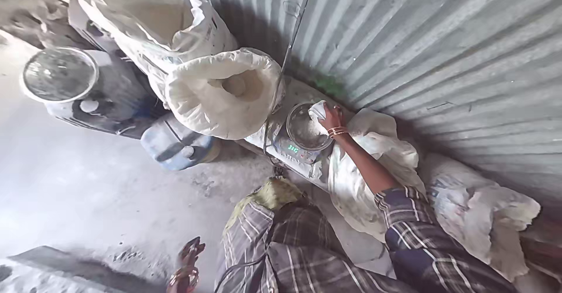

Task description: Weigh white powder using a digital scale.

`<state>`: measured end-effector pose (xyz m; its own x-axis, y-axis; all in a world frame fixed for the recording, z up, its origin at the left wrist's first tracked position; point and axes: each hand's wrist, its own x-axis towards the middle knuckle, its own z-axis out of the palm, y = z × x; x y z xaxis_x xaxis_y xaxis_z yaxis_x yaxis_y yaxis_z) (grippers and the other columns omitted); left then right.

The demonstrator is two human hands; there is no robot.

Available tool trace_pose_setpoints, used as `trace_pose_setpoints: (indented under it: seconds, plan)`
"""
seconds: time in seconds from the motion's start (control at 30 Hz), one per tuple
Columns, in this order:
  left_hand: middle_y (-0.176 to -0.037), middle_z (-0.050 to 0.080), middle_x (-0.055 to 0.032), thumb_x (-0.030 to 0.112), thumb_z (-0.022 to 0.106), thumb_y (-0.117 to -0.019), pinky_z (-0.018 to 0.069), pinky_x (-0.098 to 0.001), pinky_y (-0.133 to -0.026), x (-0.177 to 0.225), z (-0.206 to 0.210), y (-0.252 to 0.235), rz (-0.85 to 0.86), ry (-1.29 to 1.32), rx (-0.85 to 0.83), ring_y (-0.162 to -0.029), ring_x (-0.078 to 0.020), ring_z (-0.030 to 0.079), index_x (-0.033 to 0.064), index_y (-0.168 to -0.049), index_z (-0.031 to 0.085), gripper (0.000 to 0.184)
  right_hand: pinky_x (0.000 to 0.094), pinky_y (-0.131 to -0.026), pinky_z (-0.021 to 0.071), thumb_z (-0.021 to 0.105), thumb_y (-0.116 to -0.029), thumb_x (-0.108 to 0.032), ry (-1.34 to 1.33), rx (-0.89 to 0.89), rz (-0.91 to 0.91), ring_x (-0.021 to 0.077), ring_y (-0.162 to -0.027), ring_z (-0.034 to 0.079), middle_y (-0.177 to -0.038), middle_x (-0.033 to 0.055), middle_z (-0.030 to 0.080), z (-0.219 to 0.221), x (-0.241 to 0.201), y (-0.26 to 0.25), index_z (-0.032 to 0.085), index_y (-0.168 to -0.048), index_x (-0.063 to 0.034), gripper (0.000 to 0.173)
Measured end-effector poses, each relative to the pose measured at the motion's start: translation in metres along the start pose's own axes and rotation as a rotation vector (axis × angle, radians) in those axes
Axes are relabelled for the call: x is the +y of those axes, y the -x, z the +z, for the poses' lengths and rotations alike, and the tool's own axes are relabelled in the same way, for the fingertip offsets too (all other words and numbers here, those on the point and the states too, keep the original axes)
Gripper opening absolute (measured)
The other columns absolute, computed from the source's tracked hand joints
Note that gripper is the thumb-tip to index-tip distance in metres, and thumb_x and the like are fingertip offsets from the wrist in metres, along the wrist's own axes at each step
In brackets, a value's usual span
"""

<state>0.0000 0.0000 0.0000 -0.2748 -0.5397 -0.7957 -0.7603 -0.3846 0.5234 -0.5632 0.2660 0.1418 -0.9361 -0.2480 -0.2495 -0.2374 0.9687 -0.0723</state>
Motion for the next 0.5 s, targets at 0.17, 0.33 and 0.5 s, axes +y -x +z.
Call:
trace_pose_setpoints:
  seconds: [0.17,0.33,0.5]
  plan:
    - [-0.124,0.064,-0.0279,0.006,0.043,-0.1072,0.0506,-0.043,-0.087,0.024,0.016,-0.018,0.002,-0.06,-0.034,-0.102,-0.0281,0.064,-0.0045,-0.139,0.053,0.035,0.0682,-0.096,0.0462,0.076,-0.0918,-0.035,0.081,0.0,-0.052,0.0555,-0.133,0.047,-0.146,0.0362,0.047,0.0,0.004,-0.001,0.042,-0.157,-0.0133,0.077]
    - [-0.125,0.063,-0.0293,0.011,0.042,-0.1098,0.0495,-0.048,-0.088,0.004,0.023,-0.014,-0.098,-0.095,-0.053,-0.104,-0.0323,0.063,-0.0036,-0.141,0.051,0.036,0.0673,-0.1,0.0453,0.075,-0.0929,-0.041,-0.019,0.006,0.036,0.0535,-0.133,0.05,-0.143,0.0354,0.051,-0.016,0.005,-0.003,0.045,-0.155,-0.0094,0.076]
    - [-0.123,0.063,-0.0303,0.009,0.041,-0.1098,0.0496,-0.0464,-0.087,-0.013,0.02,0.001,-0.167,-0.106,-0.055,-0.101,-0.0307,0.063,-0.0042,-0.143,0.049,0.037,0.0642,-0.1,0.0456,0.075,-0.0914,-0.047,-0.101,-0.008,0.18,0.047,-0.125,0.059,-0.133,0.0287,0.063,-0.032,0.009,0.008,0.059,-0.143,-0.0079,0.067]
